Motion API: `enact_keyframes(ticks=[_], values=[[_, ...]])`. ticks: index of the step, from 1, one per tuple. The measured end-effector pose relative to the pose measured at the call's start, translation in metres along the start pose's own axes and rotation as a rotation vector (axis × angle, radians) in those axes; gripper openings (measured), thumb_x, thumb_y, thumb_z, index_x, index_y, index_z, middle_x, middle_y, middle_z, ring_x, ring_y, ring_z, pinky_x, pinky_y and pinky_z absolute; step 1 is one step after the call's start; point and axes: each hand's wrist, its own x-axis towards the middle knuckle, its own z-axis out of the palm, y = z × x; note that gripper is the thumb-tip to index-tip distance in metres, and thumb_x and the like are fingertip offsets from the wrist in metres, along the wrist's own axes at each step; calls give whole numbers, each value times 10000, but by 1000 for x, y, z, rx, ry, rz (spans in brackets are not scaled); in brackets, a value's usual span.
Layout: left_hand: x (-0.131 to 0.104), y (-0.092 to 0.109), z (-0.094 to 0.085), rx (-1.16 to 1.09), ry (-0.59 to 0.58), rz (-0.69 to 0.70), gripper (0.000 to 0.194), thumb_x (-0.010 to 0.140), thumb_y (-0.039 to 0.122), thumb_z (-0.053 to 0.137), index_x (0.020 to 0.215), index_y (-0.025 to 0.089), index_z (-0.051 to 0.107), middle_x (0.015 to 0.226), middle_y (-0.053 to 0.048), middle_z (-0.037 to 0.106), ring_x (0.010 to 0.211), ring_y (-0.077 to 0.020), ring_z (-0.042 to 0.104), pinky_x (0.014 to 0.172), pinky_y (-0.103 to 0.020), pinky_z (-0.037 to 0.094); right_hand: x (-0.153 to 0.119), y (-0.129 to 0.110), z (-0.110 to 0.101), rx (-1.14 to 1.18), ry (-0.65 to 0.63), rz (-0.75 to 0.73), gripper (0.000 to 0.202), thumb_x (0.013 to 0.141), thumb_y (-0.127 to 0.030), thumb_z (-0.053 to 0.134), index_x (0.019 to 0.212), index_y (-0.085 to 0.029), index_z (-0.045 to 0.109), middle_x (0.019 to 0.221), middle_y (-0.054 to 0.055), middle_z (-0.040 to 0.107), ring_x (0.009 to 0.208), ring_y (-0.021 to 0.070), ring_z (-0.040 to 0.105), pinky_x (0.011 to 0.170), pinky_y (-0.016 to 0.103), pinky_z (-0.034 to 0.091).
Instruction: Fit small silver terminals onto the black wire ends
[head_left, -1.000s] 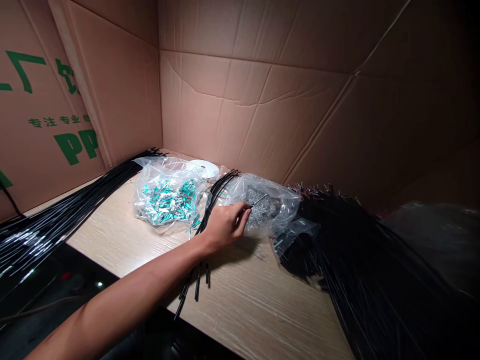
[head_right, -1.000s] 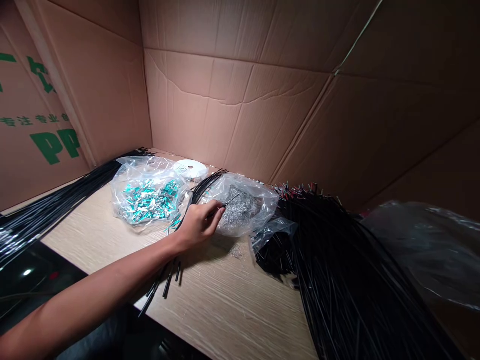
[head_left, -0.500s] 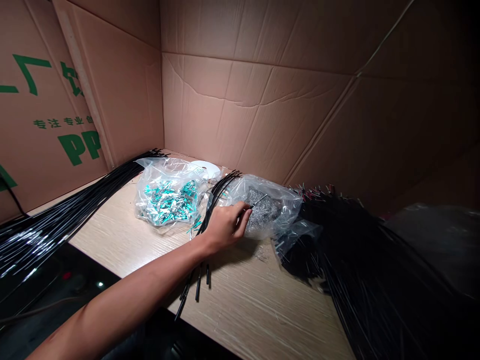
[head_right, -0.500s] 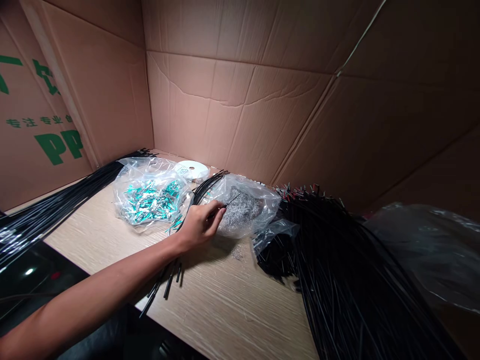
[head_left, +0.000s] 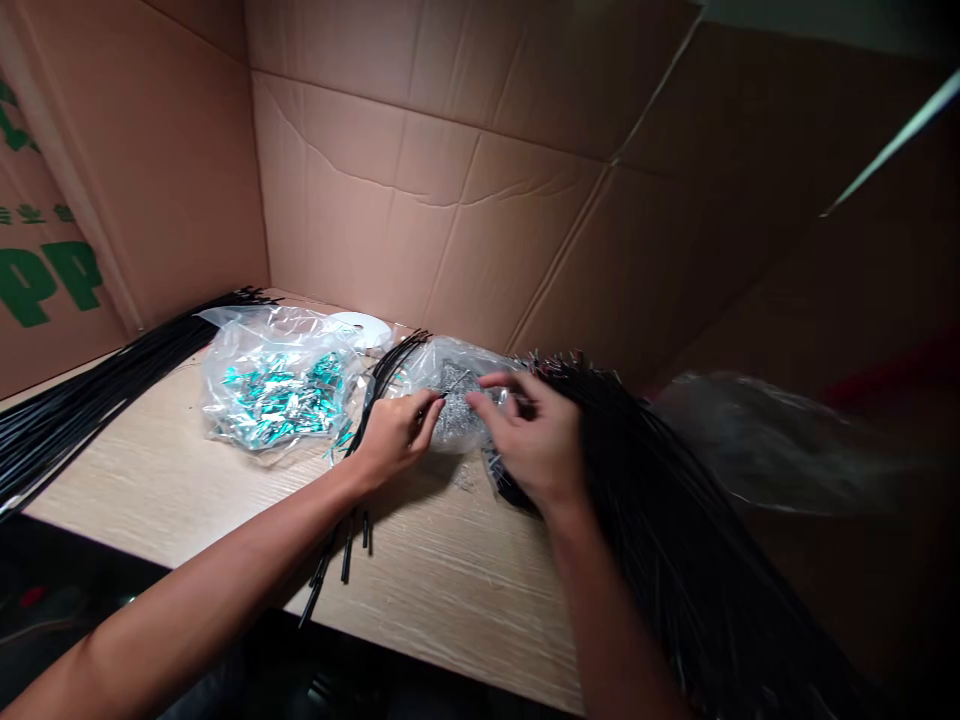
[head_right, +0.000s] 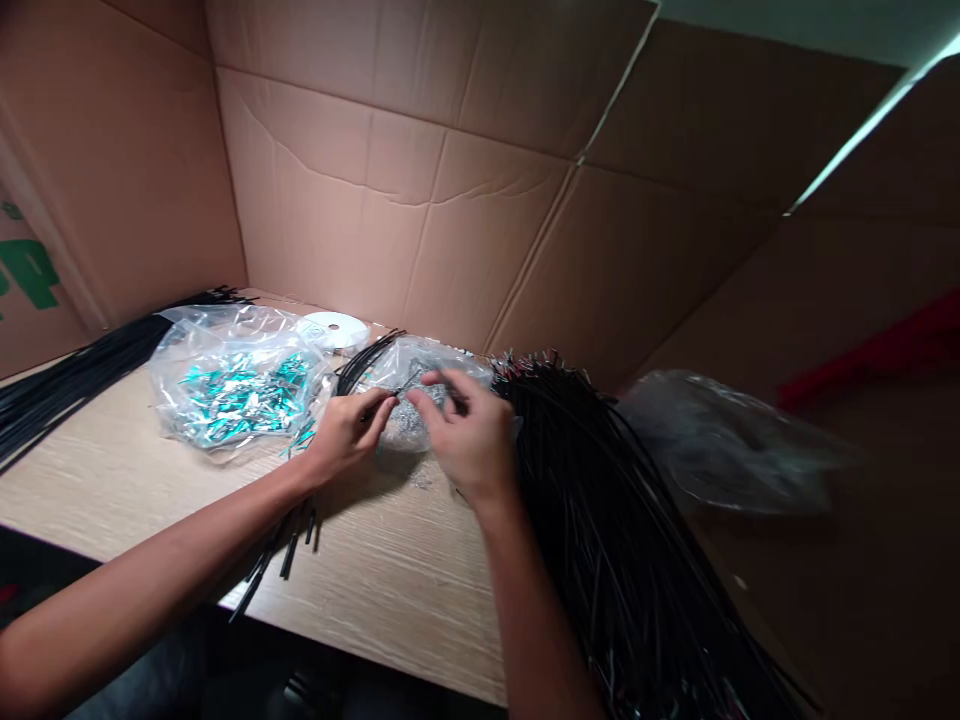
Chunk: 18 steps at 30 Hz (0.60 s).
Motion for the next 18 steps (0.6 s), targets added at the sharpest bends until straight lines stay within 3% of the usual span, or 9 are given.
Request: enact_keyframes(ticks=[2, 3, 8, 11, 16, 18], values=[[-1, -1, 1, 20, -14, 21, 259, 1056, 266, 486, 950, 147, 690, 669, -15, 631, 532, -114, 503, 560, -259, 360, -5, 8, 11, -12, 7, 32, 213, 885, -382, 780, 957, -184, 752, 632, -23, 610, 481, 98, 436, 449, 251, 331], [-2, -2, 1, 27, -20, 28, 252, 1055, 261, 488, 959, 146, 690, 670, -16, 634, 530, -114, 504, 560, -258, 358, -8, 12, 18, -11, 11, 36, 205, 887, -386, 773, 949, -191, 754, 631, -25, 618, 480, 99, 434, 460, 253, 345], [-4, -4, 4, 27, -60, 50, 224, 1053, 267, 497, 1023, 149, 686, 709, -29, 668, 541, -118, 524, 573, -255, 360, -15, 27, 33, 23, 71, 15, 175, 962, -355, 658, 953, -206, 750, 835, 24, 750, 580, 123, 595, 581, 255, 488], [-5, -7, 5, 40, -92, 73, 223, 1053, 257, 484, 1008, 150, 675, 717, -33, 663, 555, -120, 516, 586, -255, 366, -17, 28, 35, 38, 80, 22, 170, 963, -341, 641, 939, -210, 747, 826, 24, 749, 589, 133, 613, 572, 258, 506], [-6, -9, 4, 56, -90, 95, 233, 1042, 226, 457, 912, 164, 640, 633, 2, 573, 521, -115, 433, 562, -256, 312, -20, 27, 41, 203, 37, 61, 168, 963, -347, 631, 1009, -218, 727, 963, 51, 751, 795, 178, 688, 717, 297, 573], [-4, -6, 2, 19, -90, 64, 226, 1042, 239, 465, 915, 165, 637, 644, 1, 573, 532, -116, 442, 569, -253, 319, -20, 25, 37, 257, 2, 100, 185, 960, -389, 641, 979, -213, 698, 916, 42, 720, 731, 162, 641, 640, 278, 538]])
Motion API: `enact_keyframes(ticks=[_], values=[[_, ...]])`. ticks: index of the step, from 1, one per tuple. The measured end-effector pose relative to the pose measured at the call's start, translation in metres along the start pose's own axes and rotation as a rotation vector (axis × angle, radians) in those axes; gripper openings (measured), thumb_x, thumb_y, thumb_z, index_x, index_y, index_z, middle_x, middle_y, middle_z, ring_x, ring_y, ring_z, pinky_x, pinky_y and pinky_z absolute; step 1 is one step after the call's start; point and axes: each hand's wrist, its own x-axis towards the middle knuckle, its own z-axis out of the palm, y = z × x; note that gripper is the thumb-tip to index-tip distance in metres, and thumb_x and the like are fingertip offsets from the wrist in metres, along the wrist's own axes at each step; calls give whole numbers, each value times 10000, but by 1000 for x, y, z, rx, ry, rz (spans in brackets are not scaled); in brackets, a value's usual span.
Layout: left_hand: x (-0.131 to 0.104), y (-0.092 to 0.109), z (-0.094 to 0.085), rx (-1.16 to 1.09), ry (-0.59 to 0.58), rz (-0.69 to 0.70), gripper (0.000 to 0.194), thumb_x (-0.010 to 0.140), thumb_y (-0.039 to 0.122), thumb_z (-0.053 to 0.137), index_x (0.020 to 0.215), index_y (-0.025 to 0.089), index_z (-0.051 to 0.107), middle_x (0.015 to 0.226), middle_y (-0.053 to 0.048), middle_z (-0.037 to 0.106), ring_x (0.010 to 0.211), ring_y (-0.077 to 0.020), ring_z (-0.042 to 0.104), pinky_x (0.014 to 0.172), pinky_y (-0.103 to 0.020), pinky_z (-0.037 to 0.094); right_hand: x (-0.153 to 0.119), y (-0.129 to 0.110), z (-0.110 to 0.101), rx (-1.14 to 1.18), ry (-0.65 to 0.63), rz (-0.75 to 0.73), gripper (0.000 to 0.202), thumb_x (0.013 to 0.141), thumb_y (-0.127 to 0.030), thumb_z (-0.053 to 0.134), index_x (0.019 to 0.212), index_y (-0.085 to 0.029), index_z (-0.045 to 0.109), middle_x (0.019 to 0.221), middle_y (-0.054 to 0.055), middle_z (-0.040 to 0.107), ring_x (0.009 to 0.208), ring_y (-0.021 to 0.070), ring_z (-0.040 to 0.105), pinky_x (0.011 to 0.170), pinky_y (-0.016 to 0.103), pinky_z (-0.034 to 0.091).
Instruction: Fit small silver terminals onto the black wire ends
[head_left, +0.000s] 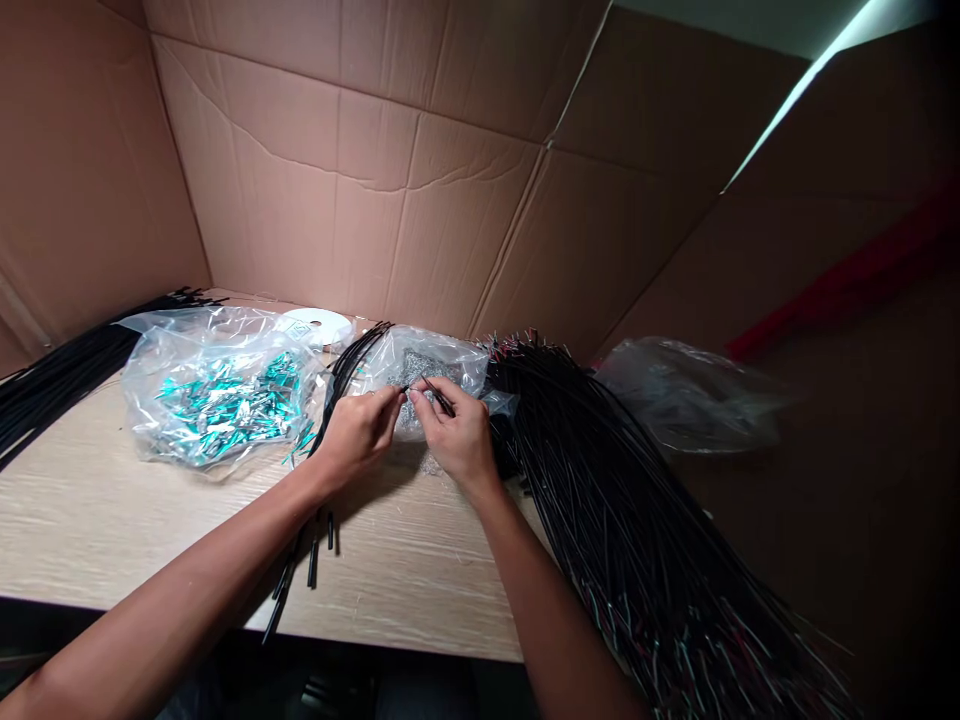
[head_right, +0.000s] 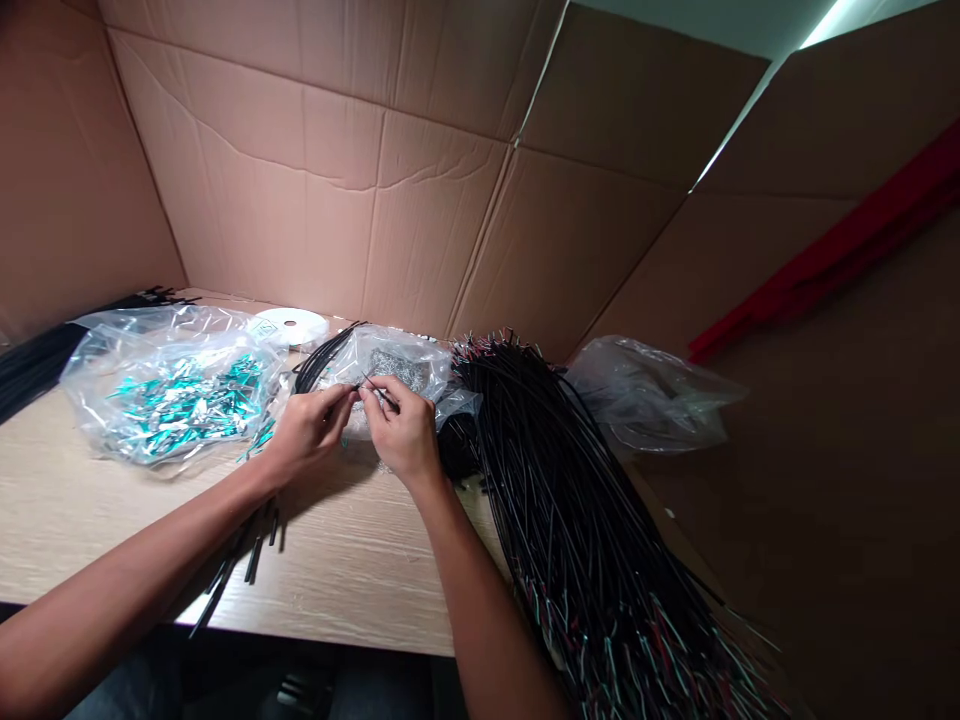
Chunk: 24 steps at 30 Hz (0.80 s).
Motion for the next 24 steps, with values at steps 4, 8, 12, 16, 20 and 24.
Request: enact_keyframes(ticks=[4, 8, 12, 16, 20, 24], values=[[7, 10, -7, -120, -13, -101, 249, 1051, 271, 460, 963, 156, 663, 717, -25, 638, 578, -125, 506, 590, -249, 355, 2, -10, -17, -60, -31, 48, 298, 1000, -488, 569, 871, -222, 600, 676, -17, 554, 571, 136, 461, 513, 273, 369], [11, 14, -12, -215, -9, -233, 312, 1052, 316, 456, 985, 149, 710, 662, -4, 599, 556, -129, 482, 562, -254, 339, 4, -15, -30, -269, -109, 7, 339, 1057, -446, 430, 844, -230, 582, 694, -2, 577, 624, 159, 506, 595, 306, 360], [13, 12, -14, -285, -28, -324, 358, 1042, 372, 469, 925, 145, 721, 585, 27, 495, 517, -120, 411, 523, -250, 297, 3, -8, -28, -389, -118, -2, 211, 983, -431, 584, 978, -232, 656, 841, 46, 710, 712, 196, 620, 627, 309, 412], [13, 11, -12, -277, -70, -329, 362, 1026, 364, 473, 871, 141, 713, 595, 22, 508, 525, -116, 420, 525, -244, 290, 1, 0, -20, -404, -85, -21, 249, 969, -446, 620, 1055, -229, 706, 955, 74, 757, 779, 211, 665, 672, 311, 455], [11, 10, -7, -162, -128, -283, 372, 1021, 338, 454, 808, 145, 689, 618, 4, 537, 544, -121, 430, 546, -251, 284, 2, 3, -11, -391, -81, 23, 278, 984, -443, 595, 934, -207, 733, 832, 57, 735, 693, 182, 608, 651, 308, 421], [11, 8, -1, 55, -219, -257, 352, 1004, 304, 463, 748, 161, 659, 589, -14, 557, 509, -131, 420, 565, -276, 268, 4, 8, -6, -371, -115, 127, 366, 964, -428, 607, 705, -187, 701, 644, 21, 637, 615, 152, 495, 606, 306, 350]])
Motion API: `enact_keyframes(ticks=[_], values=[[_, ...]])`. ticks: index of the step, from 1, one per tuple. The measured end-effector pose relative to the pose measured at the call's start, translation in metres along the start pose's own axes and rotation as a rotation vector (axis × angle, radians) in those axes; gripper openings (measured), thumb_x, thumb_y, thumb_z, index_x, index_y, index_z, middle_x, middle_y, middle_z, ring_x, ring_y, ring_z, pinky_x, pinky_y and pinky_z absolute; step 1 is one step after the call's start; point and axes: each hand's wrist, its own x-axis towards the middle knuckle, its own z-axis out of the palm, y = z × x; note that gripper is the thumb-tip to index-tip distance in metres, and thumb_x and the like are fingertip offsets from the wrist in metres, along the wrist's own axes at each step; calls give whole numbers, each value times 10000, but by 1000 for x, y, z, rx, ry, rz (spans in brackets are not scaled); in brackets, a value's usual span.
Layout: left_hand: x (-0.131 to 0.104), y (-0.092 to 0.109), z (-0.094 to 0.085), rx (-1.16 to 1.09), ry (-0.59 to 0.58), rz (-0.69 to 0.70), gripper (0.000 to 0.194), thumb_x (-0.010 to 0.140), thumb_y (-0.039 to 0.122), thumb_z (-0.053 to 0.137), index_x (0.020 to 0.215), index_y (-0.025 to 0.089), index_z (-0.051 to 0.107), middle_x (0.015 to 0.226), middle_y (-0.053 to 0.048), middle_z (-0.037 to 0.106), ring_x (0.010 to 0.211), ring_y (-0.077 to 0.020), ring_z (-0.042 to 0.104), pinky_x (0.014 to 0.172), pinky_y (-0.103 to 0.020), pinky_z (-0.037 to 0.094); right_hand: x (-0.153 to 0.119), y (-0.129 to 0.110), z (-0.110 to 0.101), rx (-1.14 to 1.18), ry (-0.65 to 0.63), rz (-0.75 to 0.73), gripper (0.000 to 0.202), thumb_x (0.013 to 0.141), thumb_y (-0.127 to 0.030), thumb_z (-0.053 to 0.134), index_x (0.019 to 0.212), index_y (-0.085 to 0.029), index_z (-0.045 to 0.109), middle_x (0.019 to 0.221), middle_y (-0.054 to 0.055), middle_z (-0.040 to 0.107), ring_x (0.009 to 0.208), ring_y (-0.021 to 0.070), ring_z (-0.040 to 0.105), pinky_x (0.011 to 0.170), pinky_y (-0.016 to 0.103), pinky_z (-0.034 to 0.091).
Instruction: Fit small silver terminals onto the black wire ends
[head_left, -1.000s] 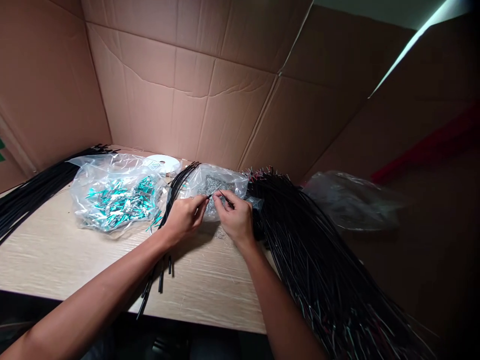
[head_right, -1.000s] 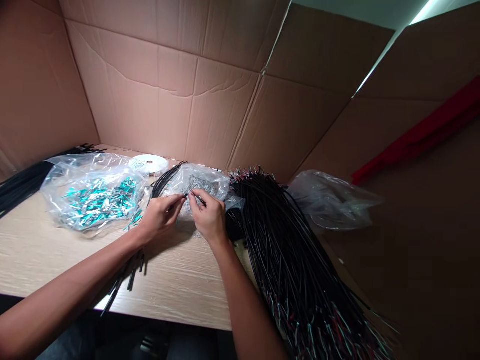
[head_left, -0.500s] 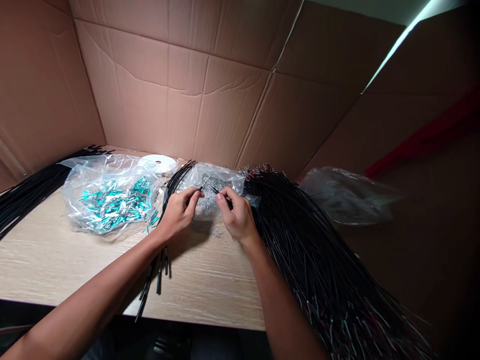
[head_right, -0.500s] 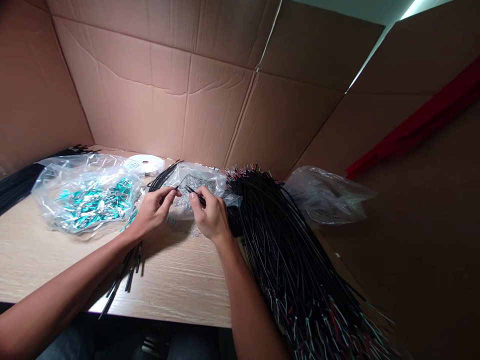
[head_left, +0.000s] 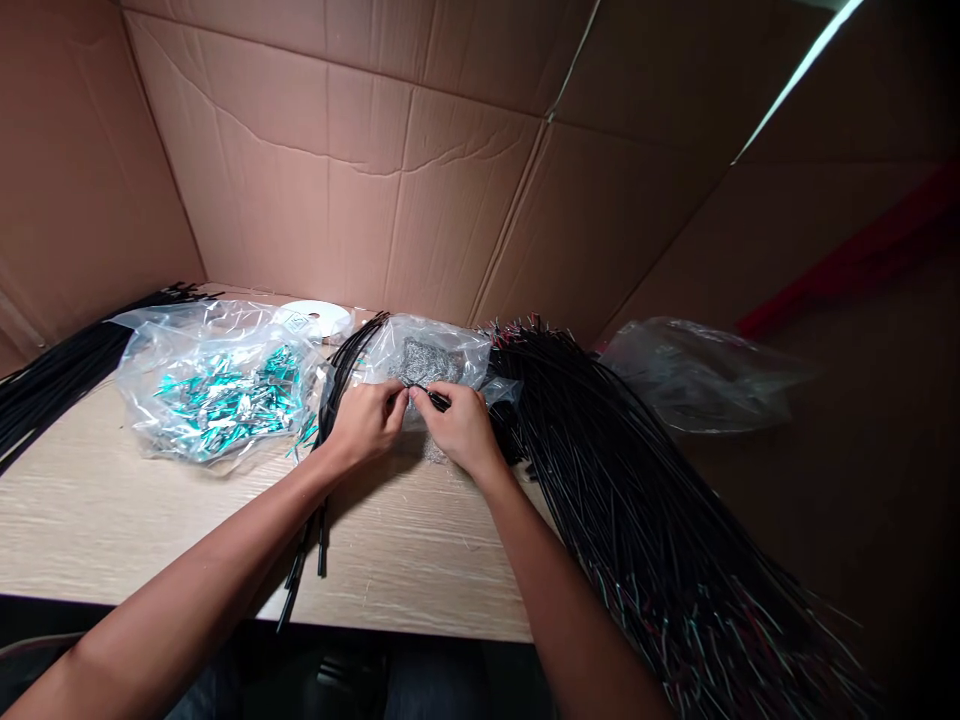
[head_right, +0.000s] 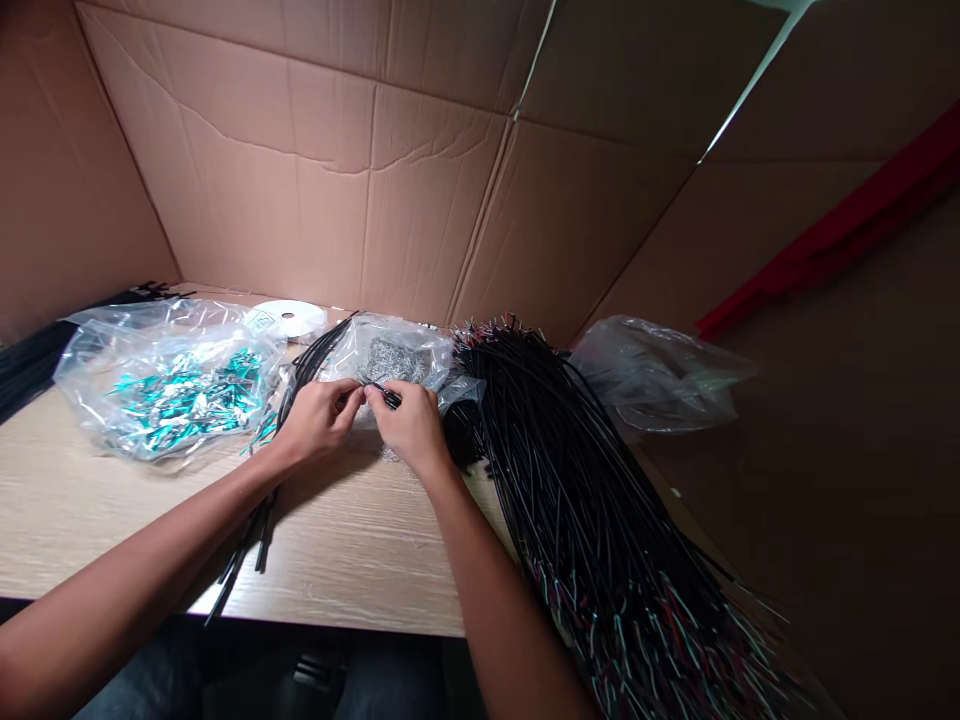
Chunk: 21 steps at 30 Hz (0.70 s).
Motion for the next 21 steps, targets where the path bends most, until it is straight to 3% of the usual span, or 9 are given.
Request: enact_keyframes(ticks=[5, 10, 13, 17, 21], values=[[3, -1, 4, 210, -79, 26, 336, 988, 291, 474, 758, 177, 691, 651, -85, 658, 564, -190, 545, 594, -310, 278, 4, 15, 4, 150, -112, 160, 362, 906, -431, 646, 669, -174, 738, 609, 4, 593, 600, 142, 474, 579, 288, 342], [6, -2, 7, 316, -141, 33, 327, 991, 271, 467, 819, 173, 728, 709, -118, 706, 595, -221, 595, 605, -318, 307, 6, 26, 11, 235, -129, 270, 436, 881, -494, 663, 582, -177, 666, 478, -38, 398, 482, 112, 349, 504, 286, 258], [7, 0, 5, 314, -132, 25, 330, 1018, 276, 440, 880, 168, 719, 734, -124, 718, 604, -224, 612, 599, -317, 307, 8, 28, 11, 324, -74, 291, 460, 883, -557, 646, 605, -190, 633, 474, -50, 374, 466, 116, 354, 497, 288, 259], [8, 1, -2, 275, -93, 66, 309, 1051, 289, 415, 973, 160, 684, 769, -120, 732, 629, -220, 645, 595, -313, 320, 10, 27, 0, 301, 88, 220, 455, 908, -571, 606, 675, -184, 660, 556, -14, 508, 542, 144, 467, 543, 289, 326], [8, -8, -3, 257, -43, 109, 271, 1046, 255, 415, 1048, 146, 664, 831, -128, 748, 684, -228, 677, 623, -301, 390, 7, 19, -11, 29, 178, 96, 370, 924, -477, 624, 716, -179, 692, 672, 45, 665, 631, 177, 555, 615, 305, 371]])
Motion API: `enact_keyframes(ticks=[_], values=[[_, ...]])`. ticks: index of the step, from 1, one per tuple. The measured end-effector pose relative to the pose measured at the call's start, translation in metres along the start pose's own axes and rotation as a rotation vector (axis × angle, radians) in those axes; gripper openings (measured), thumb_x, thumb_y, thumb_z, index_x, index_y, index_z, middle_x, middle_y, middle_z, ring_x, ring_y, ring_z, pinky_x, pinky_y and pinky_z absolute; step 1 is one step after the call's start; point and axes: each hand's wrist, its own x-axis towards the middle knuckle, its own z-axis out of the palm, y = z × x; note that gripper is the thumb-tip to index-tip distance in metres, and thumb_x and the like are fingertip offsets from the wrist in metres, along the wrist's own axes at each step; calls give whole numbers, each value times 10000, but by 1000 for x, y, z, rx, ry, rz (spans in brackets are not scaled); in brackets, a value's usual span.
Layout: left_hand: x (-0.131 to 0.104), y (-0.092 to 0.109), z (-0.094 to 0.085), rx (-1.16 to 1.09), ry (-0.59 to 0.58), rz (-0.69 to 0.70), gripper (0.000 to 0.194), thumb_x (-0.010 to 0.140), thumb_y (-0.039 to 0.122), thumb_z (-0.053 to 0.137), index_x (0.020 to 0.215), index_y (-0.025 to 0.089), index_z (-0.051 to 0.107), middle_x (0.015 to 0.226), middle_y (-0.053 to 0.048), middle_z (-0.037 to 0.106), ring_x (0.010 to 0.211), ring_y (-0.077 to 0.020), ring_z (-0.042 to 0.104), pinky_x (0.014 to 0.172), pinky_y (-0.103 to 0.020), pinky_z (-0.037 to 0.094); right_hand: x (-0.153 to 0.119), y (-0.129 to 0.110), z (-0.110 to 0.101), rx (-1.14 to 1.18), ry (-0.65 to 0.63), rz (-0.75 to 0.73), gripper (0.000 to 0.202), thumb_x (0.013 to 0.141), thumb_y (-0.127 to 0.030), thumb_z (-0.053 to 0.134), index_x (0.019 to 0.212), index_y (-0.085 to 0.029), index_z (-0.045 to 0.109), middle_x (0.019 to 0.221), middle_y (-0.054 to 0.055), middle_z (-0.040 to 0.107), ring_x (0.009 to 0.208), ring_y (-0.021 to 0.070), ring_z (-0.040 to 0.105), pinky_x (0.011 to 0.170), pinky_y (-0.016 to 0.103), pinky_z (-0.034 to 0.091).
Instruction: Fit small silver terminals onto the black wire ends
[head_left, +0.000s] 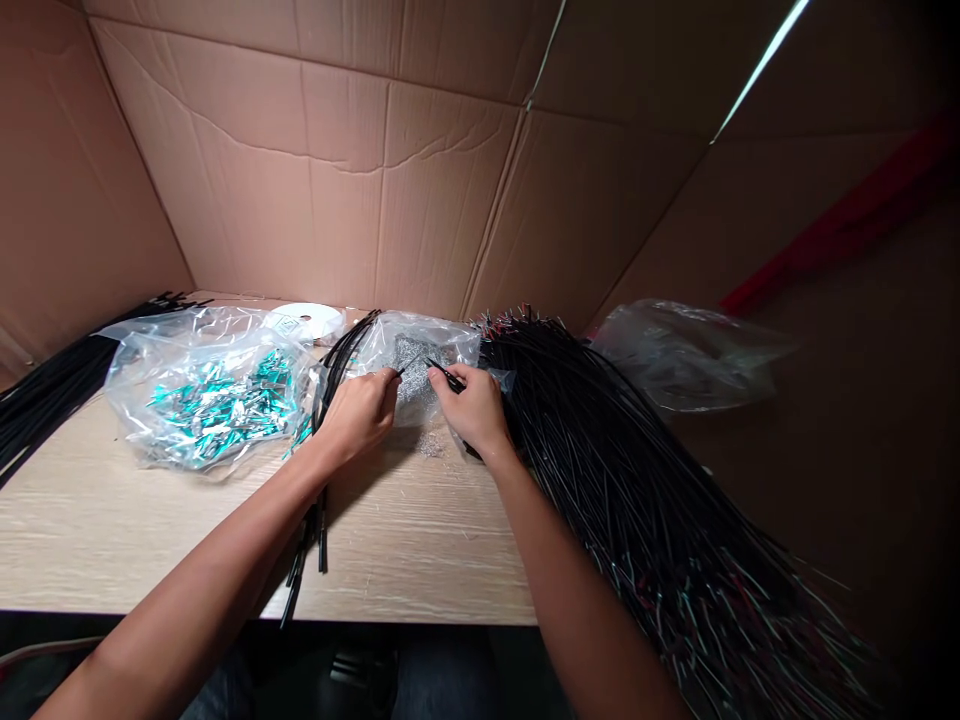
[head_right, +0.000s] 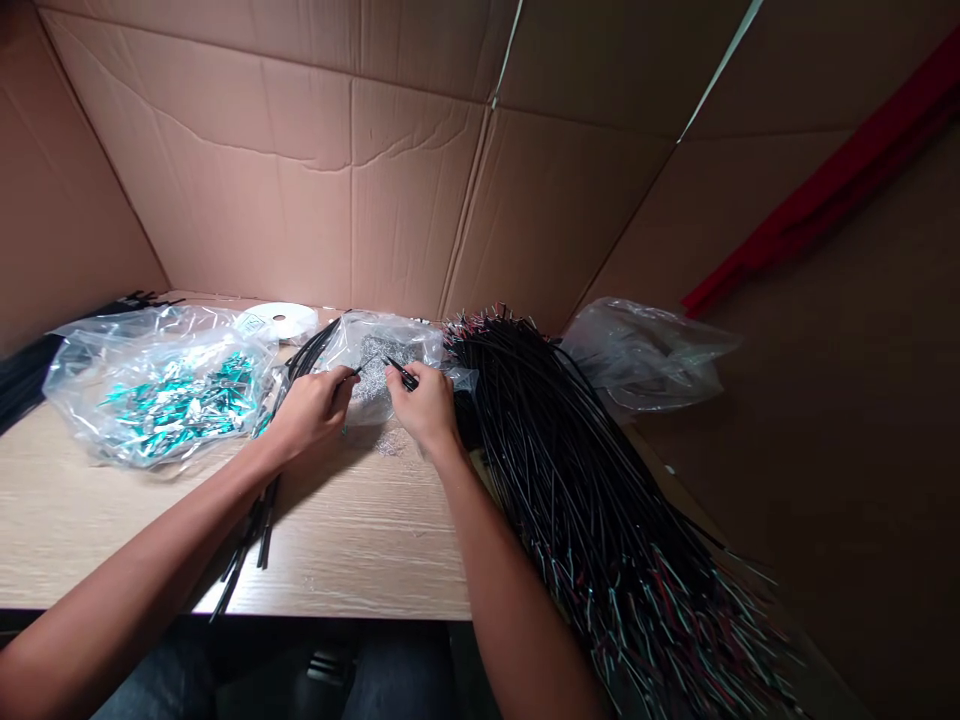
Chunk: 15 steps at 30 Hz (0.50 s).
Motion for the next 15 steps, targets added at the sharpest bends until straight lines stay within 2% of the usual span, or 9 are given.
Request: enact_keyframes(ticks=[4, 9, 12, 15], values=[[0, -7, 3, -38, 72, -21, 272, 1031, 192, 389, 1100, 136, 646, 806, -112, 737, 642, -220, 657, 619, -297, 414, -4, -7, -1, -113, -3, -92, 278, 927, -437, 646, 847, -187, 734, 756, 66, 731, 626, 181, 577, 633, 315, 386], [3, 2, -13, -345, 150, -74, 321, 1051, 279, 398, 877, 156, 638, 657, -33, 621, 539, -148, 521, 573, -265, 374, -8, -9, 6, -60, -73, -166, 264, 959, -449, 619, 960, -205, 722, 832, 61, 745, 650, 180, 595, 647, 313, 411], [4, 9, -23, -562, 126, -130, 373, 1057, 359, 402, 815, 166, 609, 572, 20, 497, 496, -126, 425, 512, -247, 314, -9, -10, 11, -14, -97, -164, 270, 984, -451, 585, 944, -212, 704, 799, 47, 726, 647, 174, 586, 638, 310, 406], [4, 11, -23, -552, 116, -142, 369, 1044, 352, 418, 821, 156, 638, 563, 21, 490, 497, -127, 418, 506, -250, 294, -11, -15, 11, -13, -84, -135, 282, 978, -442, 586, 881, -205, 707, 754, 45, 714, 635, 174, 584, 622, 313, 399]])
